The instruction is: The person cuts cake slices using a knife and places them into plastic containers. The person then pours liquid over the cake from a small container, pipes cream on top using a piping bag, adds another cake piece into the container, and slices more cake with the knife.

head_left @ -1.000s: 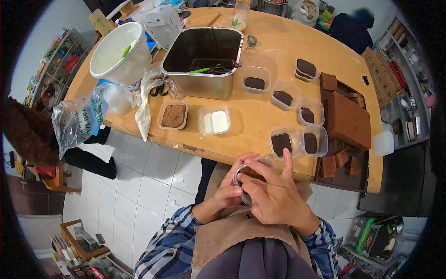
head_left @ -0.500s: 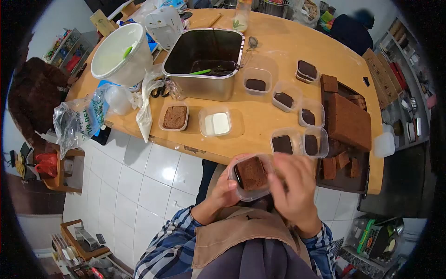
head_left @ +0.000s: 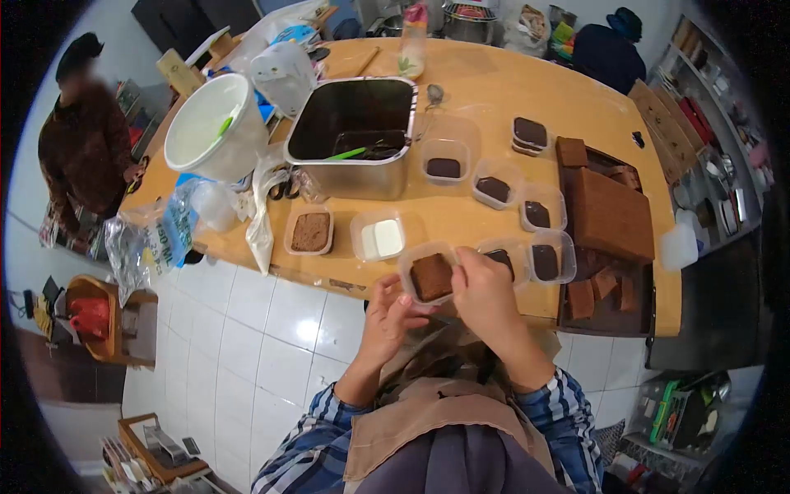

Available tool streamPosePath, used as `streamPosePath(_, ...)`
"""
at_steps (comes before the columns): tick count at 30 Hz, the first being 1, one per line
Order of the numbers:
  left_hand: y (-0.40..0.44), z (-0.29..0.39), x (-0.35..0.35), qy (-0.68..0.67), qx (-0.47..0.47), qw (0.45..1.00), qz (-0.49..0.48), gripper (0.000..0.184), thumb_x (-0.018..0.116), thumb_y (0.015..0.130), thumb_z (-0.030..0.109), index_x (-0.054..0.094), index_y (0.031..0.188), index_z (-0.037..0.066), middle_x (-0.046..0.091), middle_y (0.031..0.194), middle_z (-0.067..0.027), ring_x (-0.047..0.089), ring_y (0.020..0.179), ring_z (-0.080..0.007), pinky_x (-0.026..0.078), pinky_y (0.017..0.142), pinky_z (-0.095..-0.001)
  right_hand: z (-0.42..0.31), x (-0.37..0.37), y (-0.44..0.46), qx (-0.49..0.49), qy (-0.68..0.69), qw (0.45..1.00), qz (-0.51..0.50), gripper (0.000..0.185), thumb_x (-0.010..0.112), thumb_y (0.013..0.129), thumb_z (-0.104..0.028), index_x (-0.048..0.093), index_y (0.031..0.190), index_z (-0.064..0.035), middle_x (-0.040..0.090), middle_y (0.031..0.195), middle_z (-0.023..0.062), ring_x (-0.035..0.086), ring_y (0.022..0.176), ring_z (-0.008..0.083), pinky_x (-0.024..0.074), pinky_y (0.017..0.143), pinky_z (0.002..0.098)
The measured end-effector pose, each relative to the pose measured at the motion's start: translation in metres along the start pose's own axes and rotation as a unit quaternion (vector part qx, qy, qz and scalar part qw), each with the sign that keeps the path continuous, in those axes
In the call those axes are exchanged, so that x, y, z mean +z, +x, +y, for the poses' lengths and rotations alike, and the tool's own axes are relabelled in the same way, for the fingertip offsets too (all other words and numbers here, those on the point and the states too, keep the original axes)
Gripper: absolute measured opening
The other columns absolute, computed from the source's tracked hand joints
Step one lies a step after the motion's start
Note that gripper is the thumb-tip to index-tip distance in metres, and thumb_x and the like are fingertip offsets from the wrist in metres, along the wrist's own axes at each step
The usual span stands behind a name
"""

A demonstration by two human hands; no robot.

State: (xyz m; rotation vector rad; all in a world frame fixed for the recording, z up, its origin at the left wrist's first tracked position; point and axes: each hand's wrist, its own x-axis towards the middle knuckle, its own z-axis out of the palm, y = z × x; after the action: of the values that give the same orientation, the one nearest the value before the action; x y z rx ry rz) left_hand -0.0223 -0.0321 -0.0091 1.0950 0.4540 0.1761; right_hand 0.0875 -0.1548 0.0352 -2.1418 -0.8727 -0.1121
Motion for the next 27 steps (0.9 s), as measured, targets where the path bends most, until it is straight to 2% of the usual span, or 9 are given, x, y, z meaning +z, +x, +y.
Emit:
streamPosePath(3, 0.002, 0.001, 0.005, 0.037, 0.018, 0.998, 0.052, 0.049, 0.060, 0.084, 0.008, 0.030, 0.121, 0.001, 0.060, 0.089, -0.0142, 0.063, 0.073, -0.0190, 0.052, 0.061, -0.0252, 0.001, 0.009, 0.002, -0.002, -0.043, 0.999, -0.012, 0.013, 0.056, 0.074, -0.007, 0.051, 0.081, 0.0024, 0.059, 0.073, 0.0197, 0.060, 0.070, 0.0353, 0.0492, 0.063, 0.0420)
streamPosePath(7, 0.007, -0.007, 0.004, 0.091, 0.042, 0.993, 0.064, 0.046, 0.059, 0.084, 0.009, 0.031, 0.120, 0.001, 0.061, 0.081, -0.0142, 0.063, 0.069, -0.0184, 0.052, 0.059, -0.0249, -0.002, 0.008, 0.003, 0.012, -0.110, 0.992, -0.064, 0.015, 0.054, 0.074, -0.008, 0.052, 0.085, 0.0024, 0.059, 0.080, 0.0198, 0.062, 0.074, 0.0331, 0.0515, 0.062, 0.0387)
streamPosePath(10, 0.005, -0.007, 0.007, 0.092, 0.058, 0.991, 0.082, 0.042, 0.058, 0.086, 0.011, 0.034, 0.119, 0.002, 0.062, 0.082, -0.0152, 0.063, 0.067, -0.0181, 0.051, 0.056, -0.0243, -0.011, -0.011, -0.004, 0.018, -0.100, 0.995, -0.023, 0.013, 0.051, 0.076, -0.007, 0.052, 0.086, 0.0023, 0.058, 0.078, 0.0180, 0.061, 0.072, 0.0317, 0.0515, 0.060, 0.0375)
streamPosePath(15, -0.005, -0.002, 0.012, 0.162, 0.140, 0.969, 0.124, 0.041, 0.058, 0.085, 0.008, 0.035, 0.119, 0.000, 0.059, 0.080, -0.0106, 0.059, 0.064, -0.0143, 0.048, 0.056, -0.0217, 0.012, -0.105, -0.031, 0.009, -0.168, 0.965, 0.203, 0.015, 0.060, 0.074, -0.003, 0.060, 0.089, -0.0003, 0.062, 0.076, 0.0117, 0.061, 0.066, 0.0253, 0.0501, 0.059, 0.0342)
streamPosePath(17, -0.011, 0.007, 0.019, 0.188, 0.206, 0.951, 0.137, 0.042, 0.059, 0.083, 0.004, 0.037, 0.118, -0.001, 0.055, 0.078, -0.0072, 0.055, 0.064, -0.0117, 0.046, 0.059, -0.0211, 0.058, -0.147, -0.050, 0.124, -0.232, 0.911, 0.318, 0.017, 0.061, 0.077, -0.006, 0.062, 0.092, 0.0006, 0.064, 0.081, 0.0124, 0.063, 0.073, 0.0224, 0.0490, 0.065, 0.0330)
streamPosePath(21, -0.016, 0.008, 0.046, 0.257, 0.338, 0.903, 0.067, 0.035, 0.064, 0.076, -0.001, 0.048, 0.107, -0.001, 0.056, 0.081, -0.0072, 0.056, 0.068, -0.0111, 0.046, 0.062, -0.0221, 0.157, -0.219, -0.108, 0.355, -0.376, 0.824, 0.229, 0.025, 0.060, 0.078, -0.011, 0.060, 0.098, 0.0043, 0.060, 0.096, 0.0233, 0.057, 0.090, 0.0365, 0.0439, 0.080, 0.0422)
streamPosePath(23, -0.020, 0.017, 0.077, 0.382, 0.347, 0.856, -0.042, 0.029, 0.069, 0.072, 0.003, 0.055, 0.098, -0.002, 0.056, 0.086, -0.0119, 0.059, 0.075, -0.0181, 0.047, 0.064, -0.0258, 0.190, -0.226, -0.133, 0.397, -0.298, 0.843, 0.206, 0.027, 0.062, 0.077, -0.011, 0.060, 0.098, 0.0052, 0.060, 0.096, 0.0231, 0.058, 0.090, 0.0356, 0.0449, 0.079, 0.0404)
streamPosePath(25, -0.014, 0.018, 0.114, 0.480, 0.405, 0.759, -0.174, 0.034, 0.070, 0.070, 0.006, 0.054, 0.098, -0.002, 0.056, 0.094, -0.0154, 0.057, 0.085, -0.0237, 0.049, 0.067, -0.0310, 0.213, -0.230, -0.147, 0.405, -0.237, 0.861, 0.197, 0.029, 0.063, 0.076, -0.011, 0.060, 0.098, 0.0060, 0.061, 0.095, 0.0228, 0.060, 0.088, 0.0344, 0.0461, 0.078, 0.0387)
streamPosePath(27, -0.010, 0.011, 0.154, 0.460, 0.431, 0.734, -0.254, 0.034, 0.071, 0.070, 0.012, 0.054, 0.097, -0.002, 0.055, 0.096, -0.0189, 0.055, 0.086, -0.0323, 0.048, 0.071, -0.0364, 0.225, -0.231, -0.154, 0.386, -0.194, 0.878, 0.207, 0.031, 0.064, 0.075, -0.011, 0.059, 0.099, 0.0067, 0.062, 0.093, 0.0224, 0.062, 0.086, 0.0329, 0.0473, 0.075, 0.0372)
